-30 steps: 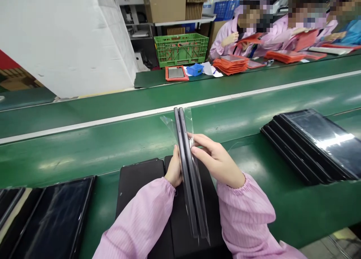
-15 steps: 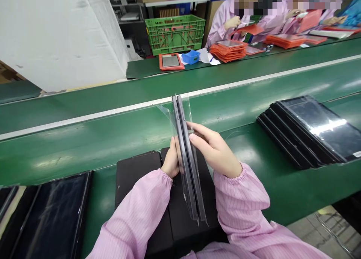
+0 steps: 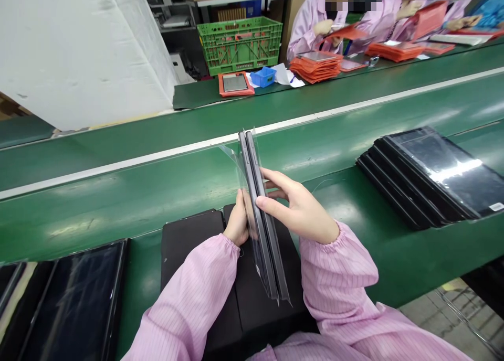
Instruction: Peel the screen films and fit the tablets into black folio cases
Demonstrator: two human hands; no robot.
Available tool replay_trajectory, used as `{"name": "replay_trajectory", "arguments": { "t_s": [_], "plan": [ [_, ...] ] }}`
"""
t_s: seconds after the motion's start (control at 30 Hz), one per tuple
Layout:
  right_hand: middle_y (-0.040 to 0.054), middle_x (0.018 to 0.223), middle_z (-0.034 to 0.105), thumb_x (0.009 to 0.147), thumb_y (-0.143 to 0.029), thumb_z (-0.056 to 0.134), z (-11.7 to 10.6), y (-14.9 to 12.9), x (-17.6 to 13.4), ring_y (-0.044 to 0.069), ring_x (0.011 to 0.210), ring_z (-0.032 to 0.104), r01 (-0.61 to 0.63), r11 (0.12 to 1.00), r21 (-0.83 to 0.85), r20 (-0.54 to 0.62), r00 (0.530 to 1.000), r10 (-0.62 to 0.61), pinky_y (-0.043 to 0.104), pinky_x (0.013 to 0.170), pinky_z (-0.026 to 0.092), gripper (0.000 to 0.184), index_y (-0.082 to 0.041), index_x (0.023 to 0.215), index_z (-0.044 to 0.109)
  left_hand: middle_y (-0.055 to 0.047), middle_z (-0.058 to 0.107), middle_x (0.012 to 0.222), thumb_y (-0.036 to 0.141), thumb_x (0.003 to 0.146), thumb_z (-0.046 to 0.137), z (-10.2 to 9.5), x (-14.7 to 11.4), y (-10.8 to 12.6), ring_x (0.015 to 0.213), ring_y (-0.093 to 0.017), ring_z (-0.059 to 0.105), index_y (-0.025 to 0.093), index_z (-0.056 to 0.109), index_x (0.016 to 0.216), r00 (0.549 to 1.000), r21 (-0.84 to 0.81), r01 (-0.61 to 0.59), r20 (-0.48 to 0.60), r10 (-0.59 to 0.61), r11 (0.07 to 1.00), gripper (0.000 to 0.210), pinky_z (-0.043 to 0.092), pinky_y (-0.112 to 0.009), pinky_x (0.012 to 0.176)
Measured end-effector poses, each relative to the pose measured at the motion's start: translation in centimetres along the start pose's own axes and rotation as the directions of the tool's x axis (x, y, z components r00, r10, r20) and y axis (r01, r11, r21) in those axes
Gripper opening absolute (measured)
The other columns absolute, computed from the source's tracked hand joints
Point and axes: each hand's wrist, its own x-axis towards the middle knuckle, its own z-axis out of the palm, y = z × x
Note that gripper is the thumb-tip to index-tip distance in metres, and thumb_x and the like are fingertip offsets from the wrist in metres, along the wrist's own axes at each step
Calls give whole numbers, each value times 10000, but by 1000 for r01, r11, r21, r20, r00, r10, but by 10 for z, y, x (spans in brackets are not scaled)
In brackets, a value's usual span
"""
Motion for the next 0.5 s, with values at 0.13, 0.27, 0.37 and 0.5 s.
{"name": "replay_trajectory", "arguments": {
  "t_s": [0.13,0.27,0.37,0.5],
  "plan": [
    [143,1339,561,884,-409,622,-2,1,-1,250,1141,621,17,1000,-6,14,1000,-17,420,952,574,590,-135,1391,495,-28,616,578,477,1011,311,2,-4,4,561,-149,587,71,669,1118,1000,16,-17,2,17,1000,552,493,-259,678],
    [153,1327,563,887,-392,618,-2,0,-2,245,1154,616,34,999,0,28,999,-34,402,961,572,595,-103,1391,490,-42,654,645,462,1015,311,3,-8,7,620,-148,619,100,683,1138,999,19,-31,43,30,999,533,506,-256,733],
    [157,1331,560,897,-361,592,-3,-2,-3,241,1179,603,35,999,-4,40,999,-35,394,974,562,571,-95,1392,489,-34,643,632,457,1017,312,2,-7,6,596,-136,606,110,691,1120,999,23,-35,40,34,999,524,506,-239,709],
    [156,1344,566,899,-340,562,-6,-3,-3,255,1185,600,11,999,-30,25,1000,-10,427,979,552,540,-112,1384,498,-15,598,572,474,1007,340,-1,-2,1,528,-124,563,111,699,1027,1000,41,-9,-3,9,999,511,491,-218,617]
  ]
}}
